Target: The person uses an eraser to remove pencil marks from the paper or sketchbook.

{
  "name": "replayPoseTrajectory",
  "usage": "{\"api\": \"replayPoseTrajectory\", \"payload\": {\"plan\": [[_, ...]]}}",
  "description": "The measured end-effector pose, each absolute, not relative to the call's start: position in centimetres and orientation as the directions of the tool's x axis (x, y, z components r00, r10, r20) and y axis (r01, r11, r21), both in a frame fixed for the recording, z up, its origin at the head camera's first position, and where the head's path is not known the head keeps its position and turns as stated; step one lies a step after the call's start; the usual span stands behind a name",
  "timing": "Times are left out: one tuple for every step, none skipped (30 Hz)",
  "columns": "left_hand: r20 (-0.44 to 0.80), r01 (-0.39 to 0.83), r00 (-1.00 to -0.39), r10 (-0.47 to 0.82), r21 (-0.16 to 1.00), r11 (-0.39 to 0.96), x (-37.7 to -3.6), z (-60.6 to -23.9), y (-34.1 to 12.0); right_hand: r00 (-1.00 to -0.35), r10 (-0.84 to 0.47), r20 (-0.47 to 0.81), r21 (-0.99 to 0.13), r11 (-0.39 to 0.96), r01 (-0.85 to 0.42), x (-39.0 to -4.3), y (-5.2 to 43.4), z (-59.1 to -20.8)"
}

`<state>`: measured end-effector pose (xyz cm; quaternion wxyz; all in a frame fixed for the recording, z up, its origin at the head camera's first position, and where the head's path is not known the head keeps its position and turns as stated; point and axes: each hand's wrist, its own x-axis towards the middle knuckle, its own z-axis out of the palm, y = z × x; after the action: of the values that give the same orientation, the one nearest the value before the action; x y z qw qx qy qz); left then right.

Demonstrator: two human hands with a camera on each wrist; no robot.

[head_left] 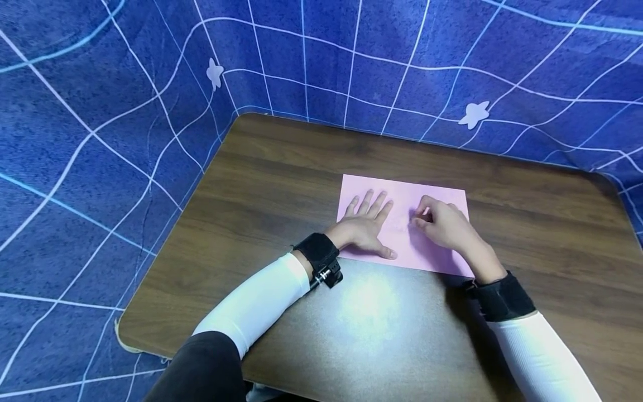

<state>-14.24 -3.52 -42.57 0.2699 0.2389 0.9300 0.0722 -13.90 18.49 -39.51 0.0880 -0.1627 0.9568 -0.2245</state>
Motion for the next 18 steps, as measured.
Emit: {"api": "replayPoseTrajectory", "payload": {"plan": [[-0.468,0.406,-0.741,0.482,0.259,0.876,-14.2,-42.6,-3.5,-0.924,-0.370,-0.098,-0.475,0.833,-0.283,-13.8,18.2,-39.6],[-0.472,0.404,-0.739,0.481,0.260,0.877,-14.3,-42.6,-3.4,-0.919,-0.380,-0.103,-0.487,0.825,-0.287,-13.7,18.0,-39.6],[-0.471,0.405,-0.739,0.482,0.260,0.876,-14.2,-42.5,-3.4,-0.917,-0.385,-0.107,-0.495,0.820,-0.286,-13.6,17.9,-39.6],[-0.471,0.402,-0.740,0.480,0.261,0.877,-14.2,-42.5,-3.4,-0.917,-0.385,-0.107,-0.498,0.819,-0.286,-13.6,17.8,-39.6],[-0.473,0.401,-0.740,0.478,0.261,0.878,-14.3,-42.6,-3.4,-0.920,-0.378,-0.107,-0.496,0.822,-0.280,-13.6,17.8,-39.7],[-0.472,0.400,-0.741,0.477,0.260,0.879,-14.3,-42.6,-3.4,-0.924,-0.367,-0.104,-0.493,0.826,-0.273,-13.6,18.0,-39.6],[-0.472,0.399,-0.742,0.476,0.261,0.879,-14.3,-42.7,-3.4,-0.932,-0.349,-0.102,-0.489,0.833,-0.259,-13.6,18.2,-39.6],[-0.476,0.396,-0.740,0.475,0.264,0.880,-14.4,-42.8,-3.4,-0.938,-0.332,-0.100,-0.482,0.841,-0.246,-13.6,18.6,-39.6],[-0.475,0.397,-0.740,0.476,0.263,0.879,-14.4,-42.9,-3.4,-0.943,-0.317,-0.098,-0.478,0.846,-0.235,-13.6,18.9,-39.6],[-0.478,0.396,-0.738,0.477,0.267,0.879,-14.4,-42.9,-3.4,-0.948,-0.305,-0.095,-0.474,0.851,-0.227,-13.6,19.2,-39.5],[-0.477,0.397,-0.737,0.478,0.266,0.878,-14.4,-43.0,-3.4,-0.951,-0.295,-0.095,-0.471,0.855,-0.218,-13.7,19.6,-39.5],[-0.475,0.398,-0.738,0.480,0.267,0.877,-14.5,-43.0,-3.4,-0.954,-0.286,-0.095,-0.468,0.858,-0.211,-13.8,19.9,-39.5],[-0.470,0.401,-0.739,0.482,0.268,0.876,-14.4,-42.9,-3.4,-0.957,-0.275,-0.095,-0.460,0.864,-0.203,-13.9,20.2,-39.5],[-0.467,0.402,-0.739,0.485,0.271,0.874,-14.3,-42.8,-3.5,-0.959,-0.268,-0.095,-0.453,0.869,-0.198,-13.9,20.4,-39.4],[-0.462,0.406,-0.740,0.490,0.275,0.872,-14.3,-42.7,-3.5,-0.961,-0.258,-0.098,-0.444,0.876,-0.190,-14.0,20.5,-39.3],[-0.457,0.406,-0.742,0.491,0.276,0.871,-14.2,-42.7,-3.5,-0.963,-0.252,-0.099,-0.429,0.883,-0.187,-14.0,20.5,-39.3],[-0.452,0.409,-0.745,0.491,0.273,0.871,-14.2,-42.7,-3.6,-0.964,-0.248,-0.100,-0.410,0.893,-0.187,-14.1,20.5,-39.2],[-0.450,0.408,-0.747,0.489,0.270,0.872,-14.2,-42.6,-3.7,-0.965,-0.243,-0.100,-0.388,0.902,-0.187,-14.1,20.3,-39.1]]}}
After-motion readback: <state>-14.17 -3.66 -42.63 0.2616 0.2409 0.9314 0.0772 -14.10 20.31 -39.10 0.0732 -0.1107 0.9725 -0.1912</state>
